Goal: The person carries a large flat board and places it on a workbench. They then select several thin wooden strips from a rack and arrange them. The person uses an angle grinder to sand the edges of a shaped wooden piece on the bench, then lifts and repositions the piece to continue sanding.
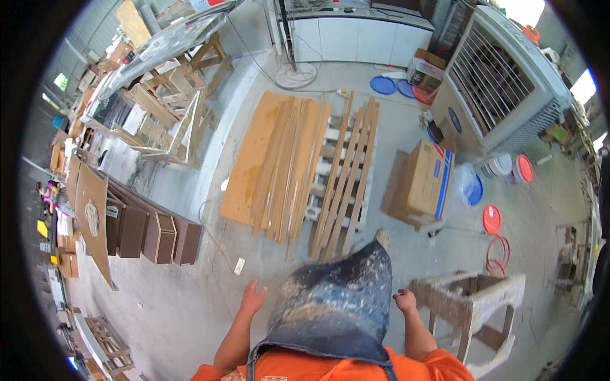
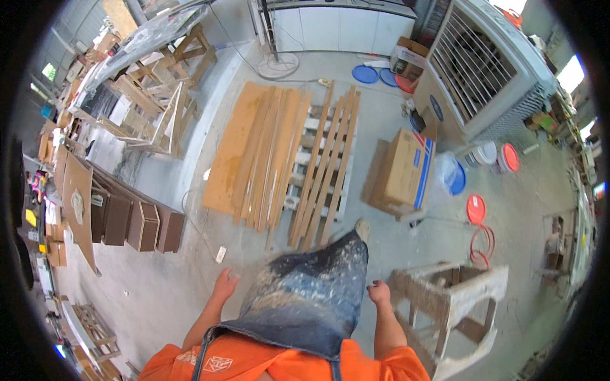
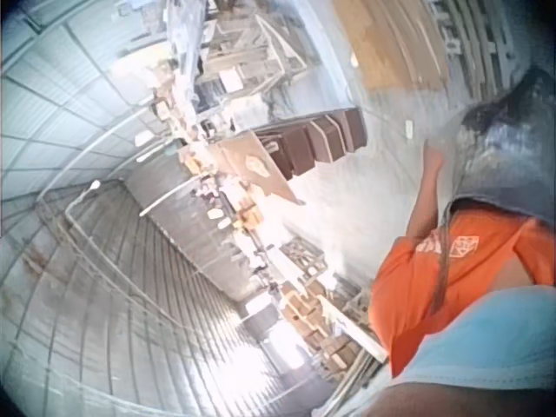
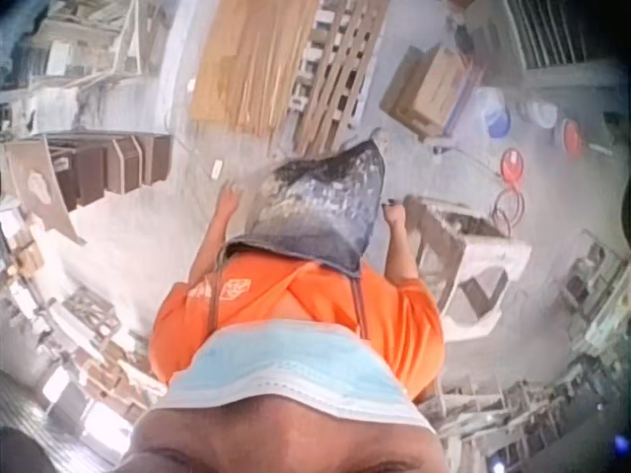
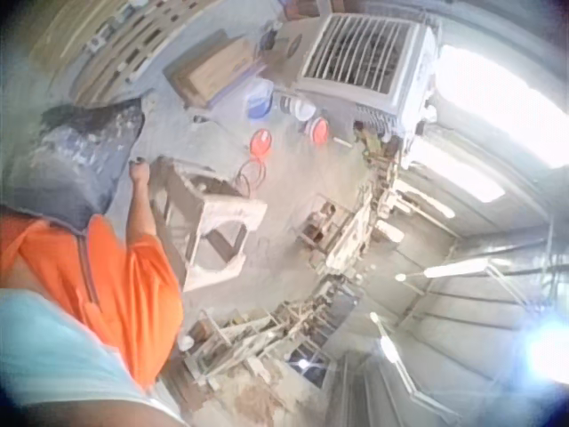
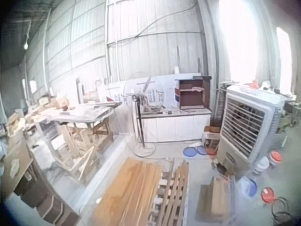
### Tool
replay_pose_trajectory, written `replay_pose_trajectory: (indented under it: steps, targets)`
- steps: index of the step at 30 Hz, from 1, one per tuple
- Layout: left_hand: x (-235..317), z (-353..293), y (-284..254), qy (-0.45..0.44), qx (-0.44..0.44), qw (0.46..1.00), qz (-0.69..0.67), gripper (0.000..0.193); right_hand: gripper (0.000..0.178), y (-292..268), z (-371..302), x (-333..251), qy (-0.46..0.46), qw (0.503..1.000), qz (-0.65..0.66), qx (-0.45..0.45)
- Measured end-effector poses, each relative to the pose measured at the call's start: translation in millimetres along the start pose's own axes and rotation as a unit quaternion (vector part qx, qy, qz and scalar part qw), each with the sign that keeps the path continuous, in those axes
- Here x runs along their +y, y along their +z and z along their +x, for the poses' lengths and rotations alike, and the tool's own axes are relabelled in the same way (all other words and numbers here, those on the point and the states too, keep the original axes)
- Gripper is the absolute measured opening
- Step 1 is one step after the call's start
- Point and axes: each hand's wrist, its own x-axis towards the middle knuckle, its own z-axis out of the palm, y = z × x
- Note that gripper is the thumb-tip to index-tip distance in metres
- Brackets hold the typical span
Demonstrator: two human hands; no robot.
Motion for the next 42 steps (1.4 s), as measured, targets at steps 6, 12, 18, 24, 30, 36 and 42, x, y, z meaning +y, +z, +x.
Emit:
replay_pose_trajectory:
  steps: [6, 12, 18, 24, 30, 36, 42]
  targets:
    - [-37, -11, -5, -0.078, -0.104, 0.991, 0.023, 0.069, 0.059, 66, -155, 42, 0.058, 0.993, 0.018, -0.102]
    - [-71, 22, 9, -0.136, -0.236, 0.962, 0.039, 0.043, 0.054, 120, -132, 73, 0.087, 0.99, 0.11, -0.016]
    - [-46, 67, -5, -0.044, -0.233, 0.967, 0.097, 0.04, 0.049, 150, -146, 91, 0.098, 0.976, 0.192, 0.025]
    - [33, 63, 64, 0.026, -0.305, 0.924, 0.227, 0.037, 0.037, 249, -222, 223, 0.19, 0.909, 0.33, 0.171]
    - [121, 13, 168, 0.174, -0.318, 0.888, 0.284, 0.034, 0.03, 323, -316, 332, 0.271, 0.895, 0.331, 0.125]
    - [221, -141, 342, 0.262, -0.386, 0.841, 0.273, 0.049, 0.028, 404, -407, 476, 0.455, 0.77, 0.425, 0.138]
    - [339, -359, 442, 0.439, -0.496, 0.67, 0.335, 0.056, 0.02, 351, -412, 540, 0.452, 0.664, 0.526, 0.282]
